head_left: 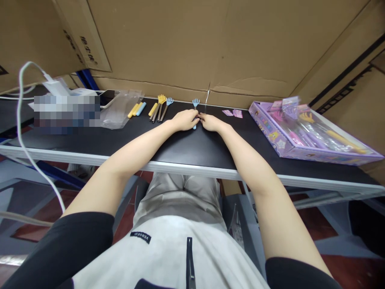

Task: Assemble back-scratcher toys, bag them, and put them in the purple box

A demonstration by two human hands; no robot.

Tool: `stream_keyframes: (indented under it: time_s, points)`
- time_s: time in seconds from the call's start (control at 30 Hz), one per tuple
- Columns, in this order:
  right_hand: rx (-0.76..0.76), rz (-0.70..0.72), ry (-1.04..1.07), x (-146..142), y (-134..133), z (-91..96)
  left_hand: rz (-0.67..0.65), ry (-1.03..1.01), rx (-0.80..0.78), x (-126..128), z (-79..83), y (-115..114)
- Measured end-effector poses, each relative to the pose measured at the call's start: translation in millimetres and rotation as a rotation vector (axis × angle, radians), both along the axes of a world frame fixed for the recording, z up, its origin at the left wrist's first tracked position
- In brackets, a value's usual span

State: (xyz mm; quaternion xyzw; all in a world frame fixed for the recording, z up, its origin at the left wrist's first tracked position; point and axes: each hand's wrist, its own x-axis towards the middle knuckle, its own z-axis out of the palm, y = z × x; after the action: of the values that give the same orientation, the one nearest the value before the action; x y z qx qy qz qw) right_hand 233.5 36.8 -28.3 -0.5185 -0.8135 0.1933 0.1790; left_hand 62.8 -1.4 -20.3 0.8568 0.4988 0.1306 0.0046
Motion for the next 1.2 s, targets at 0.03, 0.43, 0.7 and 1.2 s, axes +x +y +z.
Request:
stream_keyframes:
  time_s: [0.03, 0.43, 0.7, 1.2]
  points:
    - [0.002, 0.010, -0.024, 1, 0, -0.1, -0.012, 0.012, 0.009, 0, 0.7, 0]
    - [0.019, 0.003, -0.114, 5, -6, 9.7, -0.016, -0.085, -0.263, -34, 30.8, 3]
    - [0.033, 0.026, -0.391, -1, -29, 30.1, 0.010, -0.073, -0.389, -51, 42.9, 8]
    - [0.163, 0.088, -0.297, -23, -30, 10.4, 0.986, -0.297, 0.022, -227, 58.2, 29]
